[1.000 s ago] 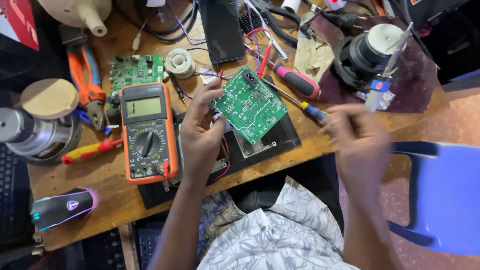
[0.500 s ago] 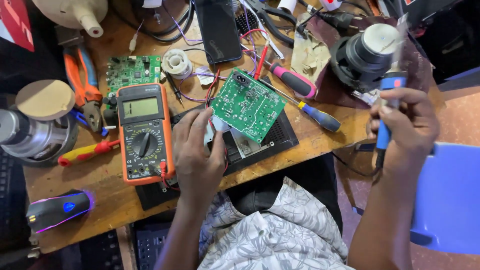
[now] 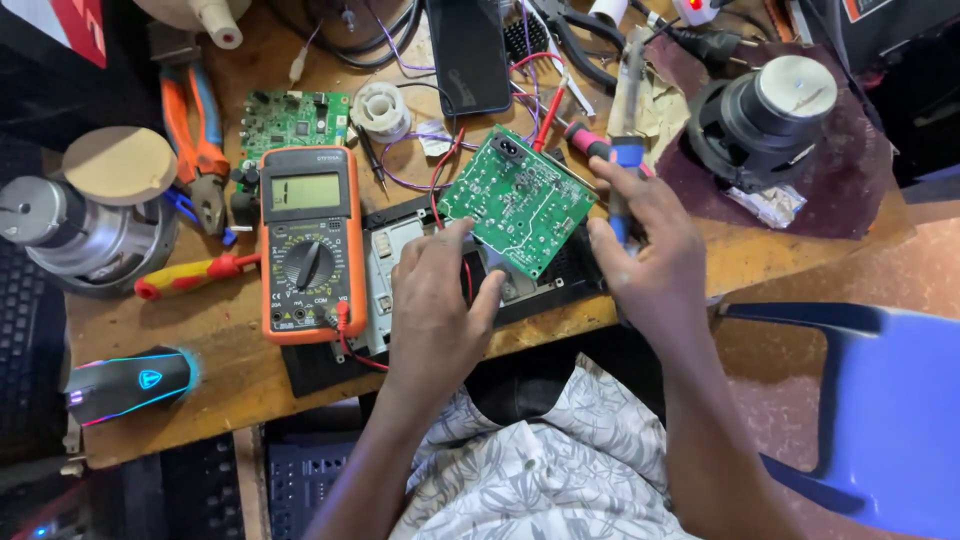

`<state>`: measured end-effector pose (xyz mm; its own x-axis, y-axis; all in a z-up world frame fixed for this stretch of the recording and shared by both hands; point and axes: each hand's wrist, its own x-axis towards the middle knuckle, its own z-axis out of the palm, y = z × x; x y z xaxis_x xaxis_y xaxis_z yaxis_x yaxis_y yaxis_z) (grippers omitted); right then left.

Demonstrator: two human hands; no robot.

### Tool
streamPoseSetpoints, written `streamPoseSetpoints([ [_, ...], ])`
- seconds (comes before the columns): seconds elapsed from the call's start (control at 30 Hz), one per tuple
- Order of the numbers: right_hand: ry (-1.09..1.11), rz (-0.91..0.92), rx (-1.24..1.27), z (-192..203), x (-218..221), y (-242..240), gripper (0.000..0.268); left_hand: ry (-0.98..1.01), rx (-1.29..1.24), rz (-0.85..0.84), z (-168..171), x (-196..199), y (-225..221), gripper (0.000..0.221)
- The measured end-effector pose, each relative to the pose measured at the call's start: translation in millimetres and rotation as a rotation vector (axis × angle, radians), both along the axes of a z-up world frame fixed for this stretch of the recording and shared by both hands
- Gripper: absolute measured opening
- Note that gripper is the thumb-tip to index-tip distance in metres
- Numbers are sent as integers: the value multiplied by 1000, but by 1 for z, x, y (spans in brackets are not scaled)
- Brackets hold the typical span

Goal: Soldering components onto a printed circuit board and testing the connections with a digital multimeter.

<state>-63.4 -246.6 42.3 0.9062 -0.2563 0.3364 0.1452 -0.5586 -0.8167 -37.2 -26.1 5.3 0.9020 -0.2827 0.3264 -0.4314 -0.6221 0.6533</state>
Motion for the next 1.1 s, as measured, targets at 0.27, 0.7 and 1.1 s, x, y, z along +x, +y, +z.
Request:
streamPoseSetpoints([
  [0.27,20,80,356,-25,9,-3,28,316,-278,109,3,3,4,55],
  [0.7,-79,106,661,-56,7,22,36,501,-1200,-192,-28,30,8,92],
  [1.1,-103,128,624,-33,0,11,29,743,-1241,-311,-22,42,21,106],
])
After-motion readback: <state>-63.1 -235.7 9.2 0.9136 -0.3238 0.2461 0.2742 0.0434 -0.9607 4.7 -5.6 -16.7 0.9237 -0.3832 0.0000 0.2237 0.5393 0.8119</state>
